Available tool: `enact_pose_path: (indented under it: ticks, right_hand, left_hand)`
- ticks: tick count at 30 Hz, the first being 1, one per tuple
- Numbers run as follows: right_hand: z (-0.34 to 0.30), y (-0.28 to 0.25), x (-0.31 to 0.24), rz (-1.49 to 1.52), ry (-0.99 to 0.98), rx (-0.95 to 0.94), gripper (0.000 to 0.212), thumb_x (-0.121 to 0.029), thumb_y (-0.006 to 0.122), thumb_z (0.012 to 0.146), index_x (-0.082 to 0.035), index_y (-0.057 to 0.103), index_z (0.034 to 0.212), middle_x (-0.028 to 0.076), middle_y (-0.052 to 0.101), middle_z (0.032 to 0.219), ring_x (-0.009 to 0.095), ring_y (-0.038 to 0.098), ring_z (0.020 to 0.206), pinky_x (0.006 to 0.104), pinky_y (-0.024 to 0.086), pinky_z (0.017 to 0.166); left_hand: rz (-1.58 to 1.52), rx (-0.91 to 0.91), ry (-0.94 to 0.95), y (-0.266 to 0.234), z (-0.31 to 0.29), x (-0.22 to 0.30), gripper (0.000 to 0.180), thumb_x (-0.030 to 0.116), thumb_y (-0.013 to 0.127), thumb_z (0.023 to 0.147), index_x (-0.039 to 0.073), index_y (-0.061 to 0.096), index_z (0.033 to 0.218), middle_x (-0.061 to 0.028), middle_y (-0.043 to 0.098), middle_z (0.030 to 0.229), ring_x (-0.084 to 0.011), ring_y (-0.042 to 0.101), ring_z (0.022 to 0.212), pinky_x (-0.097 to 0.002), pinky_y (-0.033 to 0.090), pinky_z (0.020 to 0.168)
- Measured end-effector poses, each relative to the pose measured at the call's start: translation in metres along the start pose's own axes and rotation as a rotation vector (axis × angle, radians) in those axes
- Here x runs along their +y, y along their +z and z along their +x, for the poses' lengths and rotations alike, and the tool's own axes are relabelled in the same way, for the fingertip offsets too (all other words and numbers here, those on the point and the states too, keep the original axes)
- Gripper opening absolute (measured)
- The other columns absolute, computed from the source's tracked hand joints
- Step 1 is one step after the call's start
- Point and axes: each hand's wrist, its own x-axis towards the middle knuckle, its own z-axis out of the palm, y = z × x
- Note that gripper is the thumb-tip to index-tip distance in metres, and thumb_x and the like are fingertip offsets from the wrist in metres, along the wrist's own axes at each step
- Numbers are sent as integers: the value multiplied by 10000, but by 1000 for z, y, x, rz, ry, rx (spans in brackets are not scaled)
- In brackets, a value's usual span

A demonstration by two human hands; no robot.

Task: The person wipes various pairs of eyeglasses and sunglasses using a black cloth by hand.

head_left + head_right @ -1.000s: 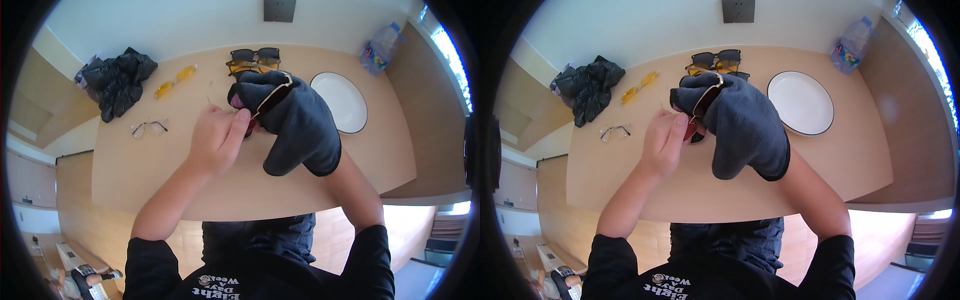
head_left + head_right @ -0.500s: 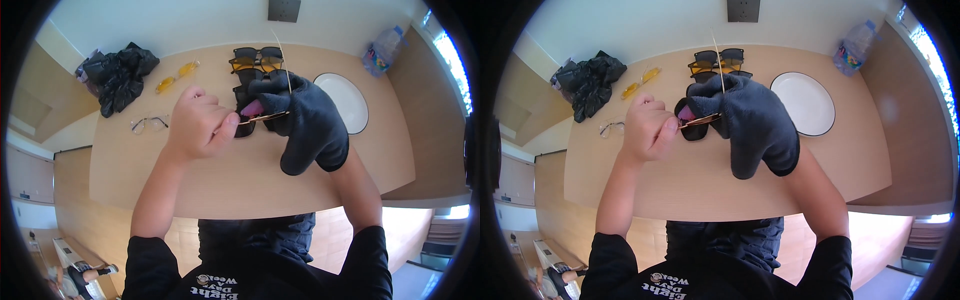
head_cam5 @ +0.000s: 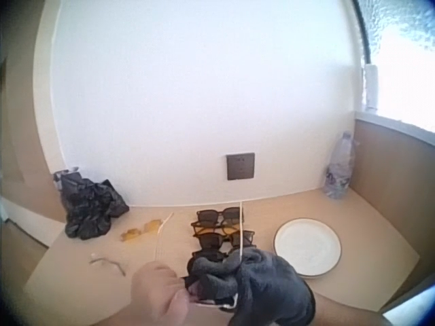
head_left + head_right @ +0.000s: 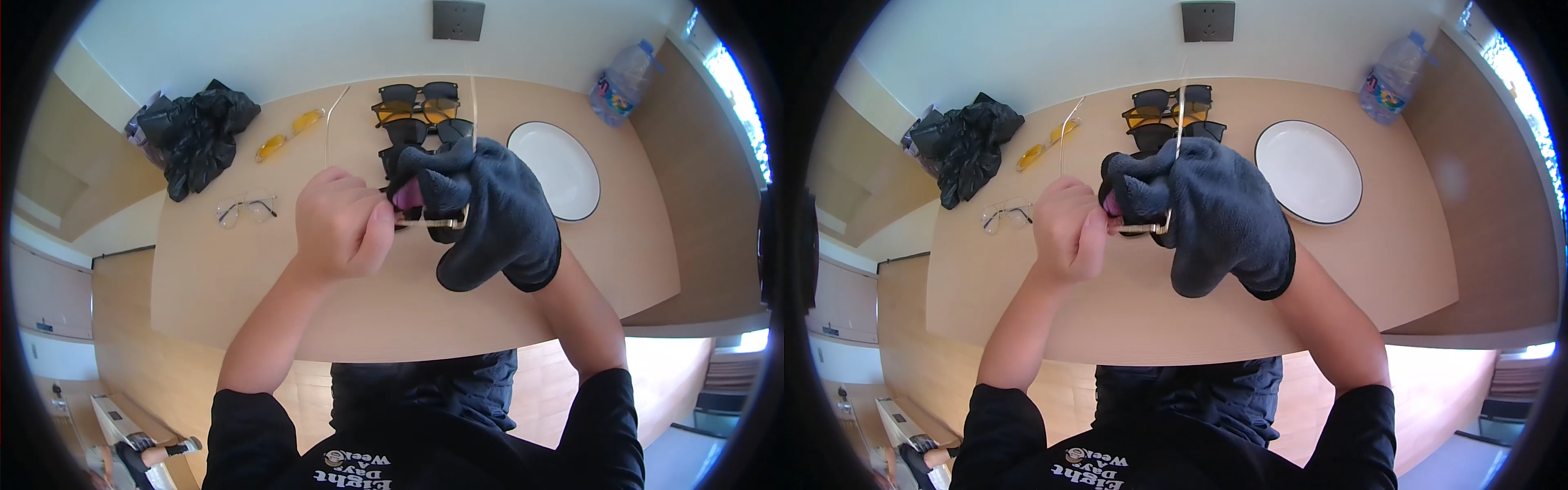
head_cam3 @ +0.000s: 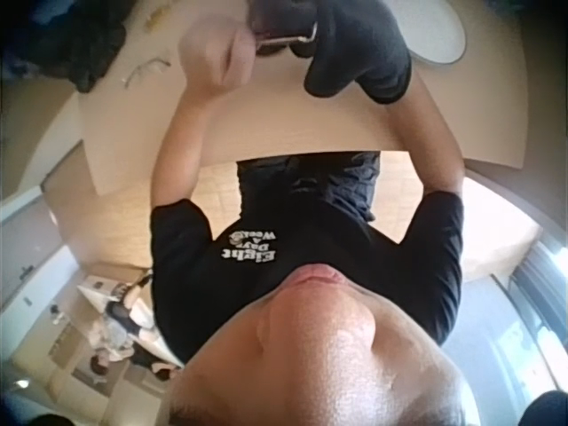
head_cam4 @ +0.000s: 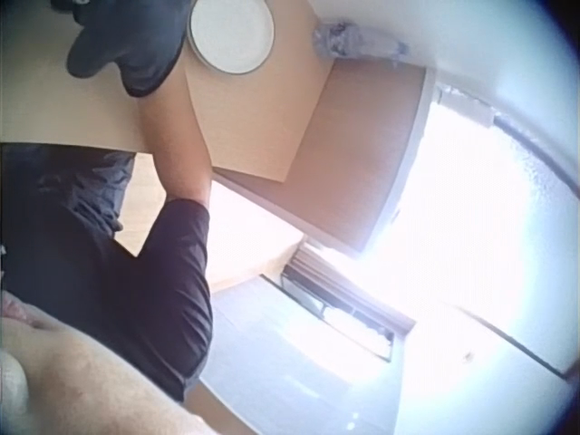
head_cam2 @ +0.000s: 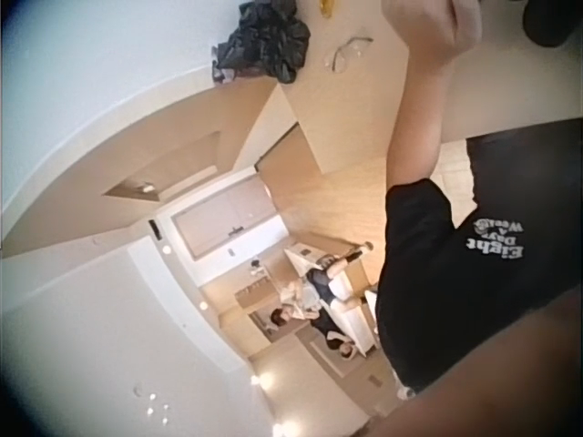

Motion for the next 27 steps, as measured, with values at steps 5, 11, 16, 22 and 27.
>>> enact_pose_path:
  ticks: [5,11,16,22,27]
  right_hand:
    - [-7,-7,24,181,-35,166,457,-75,821,439,-106,696,877,79,739,1046,347,681,894,358,551,790]
    - [-16,-11,41,69,65,299,590,-125,861,431,-92,694,997,96,683,930,352,626,862,404,518,809]
    - [-7,-6,33,-1,138,235,506,-83,804,517,-68,656,1001,102,636,881,341,604,864,393,495,829]
    - [-2,24,6,471,339,-11,423,72,710,642,-39,625,1042,134,605,860,390,604,818,405,528,733]
    - [0,21,-18,213,233,-95,569,45,702,674,-48,629,1230,157,706,1011,421,680,902,391,568,759]
  left_hand:
    - [21,-9,201,-4,1,5,221,143,519,800,101,600,599,-41,567,567,-254,512,507,-391,463,617]
    - [47,-36,300,-5,3,7,165,161,577,734,129,585,572,-12,487,532,-219,456,489,-353,462,602]
    - [-65,155,210,-4,-4,-3,260,141,520,855,108,563,601,-13,484,536,-199,448,499,-346,415,617]
    - [-410,214,-383,-4,-14,0,450,209,398,1034,26,584,668,-62,574,612,-185,519,605,-330,405,587]
    - [-153,86,-220,-4,-6,2,448,179,413,1026,5,601,658,-106,606,641,-239,531,583,-370,443,606]
